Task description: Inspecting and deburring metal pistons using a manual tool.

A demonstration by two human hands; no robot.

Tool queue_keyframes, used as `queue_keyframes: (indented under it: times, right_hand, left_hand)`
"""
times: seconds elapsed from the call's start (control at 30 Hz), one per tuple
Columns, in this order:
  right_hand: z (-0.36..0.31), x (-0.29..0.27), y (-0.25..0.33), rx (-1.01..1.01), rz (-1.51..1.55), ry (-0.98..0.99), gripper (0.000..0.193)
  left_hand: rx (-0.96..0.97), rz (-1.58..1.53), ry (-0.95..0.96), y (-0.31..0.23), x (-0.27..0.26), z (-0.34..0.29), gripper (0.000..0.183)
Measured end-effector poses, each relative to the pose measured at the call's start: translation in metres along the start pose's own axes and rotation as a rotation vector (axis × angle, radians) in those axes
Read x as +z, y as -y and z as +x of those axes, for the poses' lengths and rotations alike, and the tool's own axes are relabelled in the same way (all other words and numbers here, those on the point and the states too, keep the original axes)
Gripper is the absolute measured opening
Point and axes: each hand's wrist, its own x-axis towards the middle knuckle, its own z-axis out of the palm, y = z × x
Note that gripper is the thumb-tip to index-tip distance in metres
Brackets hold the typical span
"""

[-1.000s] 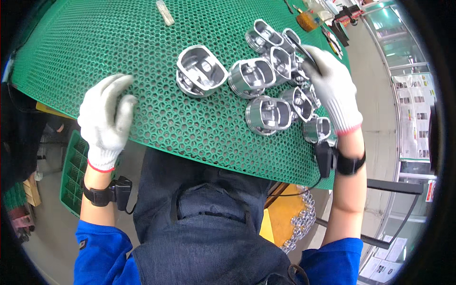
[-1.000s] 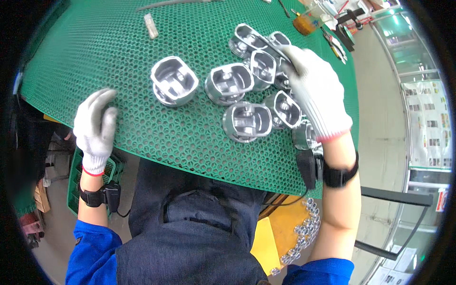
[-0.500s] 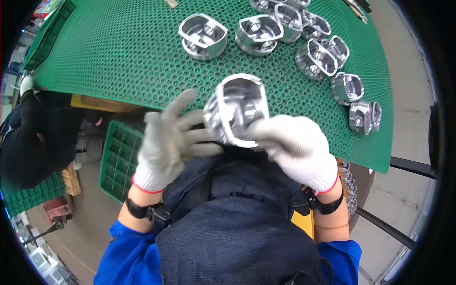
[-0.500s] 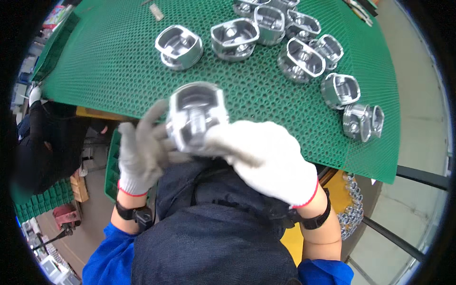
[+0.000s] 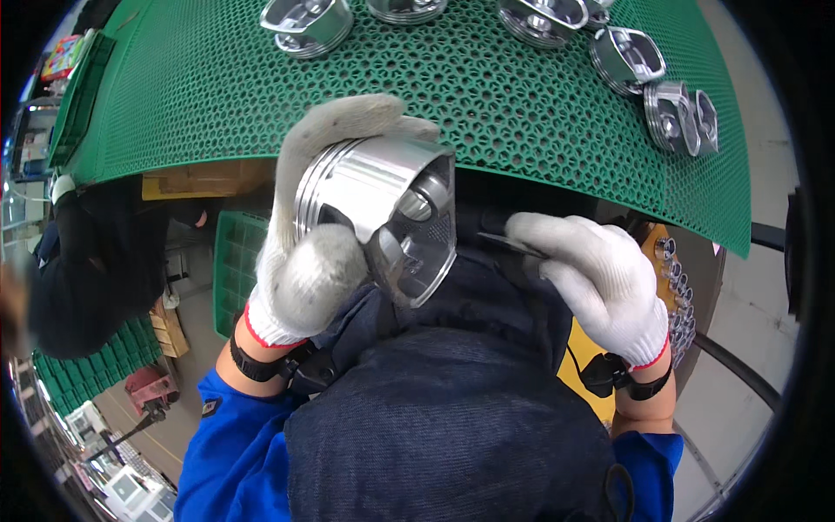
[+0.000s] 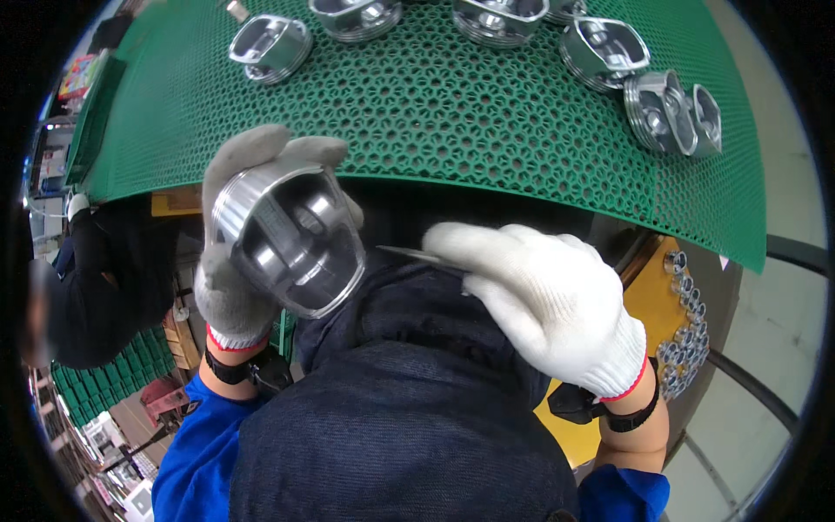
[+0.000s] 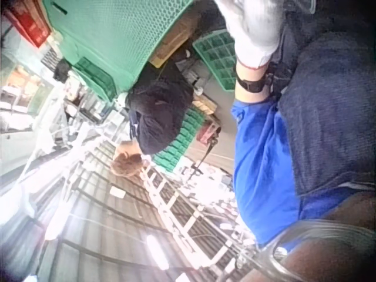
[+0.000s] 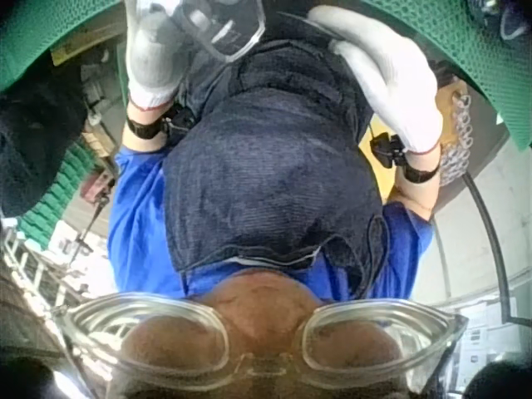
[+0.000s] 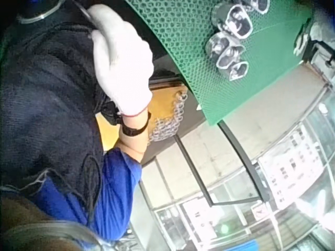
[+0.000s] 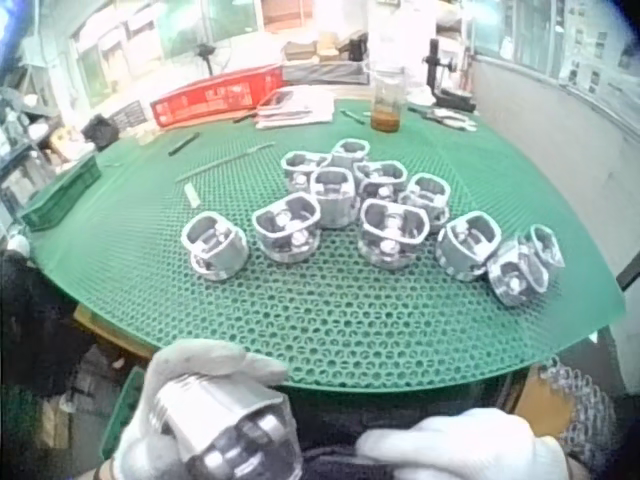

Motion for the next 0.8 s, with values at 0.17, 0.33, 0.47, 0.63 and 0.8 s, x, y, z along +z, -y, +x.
queue_keyframes:
  times: [0.17, 0.33, 0.47, 0.63, 0.8]
  right_hand:
    - [0.012, -0.004, 0.022, -0.065, -0.335, 0.150, 0.036]
    - [0.021, -0.012, 0.019, -0.137, 0.033, 0.156, 0.036]
    - [0.037, -0.016, 0.022, -0.247, -0.481, -0.064, 0.035]
    - [0.045, -0.010, 0.028, -0.230, -0.504, -0.023, 0.033]
    - [0.040, 0.004, 0.017, -0.017, 0.098, -0.135, 0.031]
  left_hand:
    - [0.080, 0.131, 0.040, 0.004, -0.001, -0.002, 0.094]
    - [-0.028, 0.142, -0.025, 0.002, 0.000, -0.004, 0.092]
    - [-0.414, -0.186, 0.075, -0.003, -0.004, -0.007, 0.095]
    - [-0.721, -0.520, 0.237, 0.007, -0.024, -0.011, 0.092]
    - [-0.527, -1.101, 0.415, 0.018, -0.021, -0.005, 0.092]
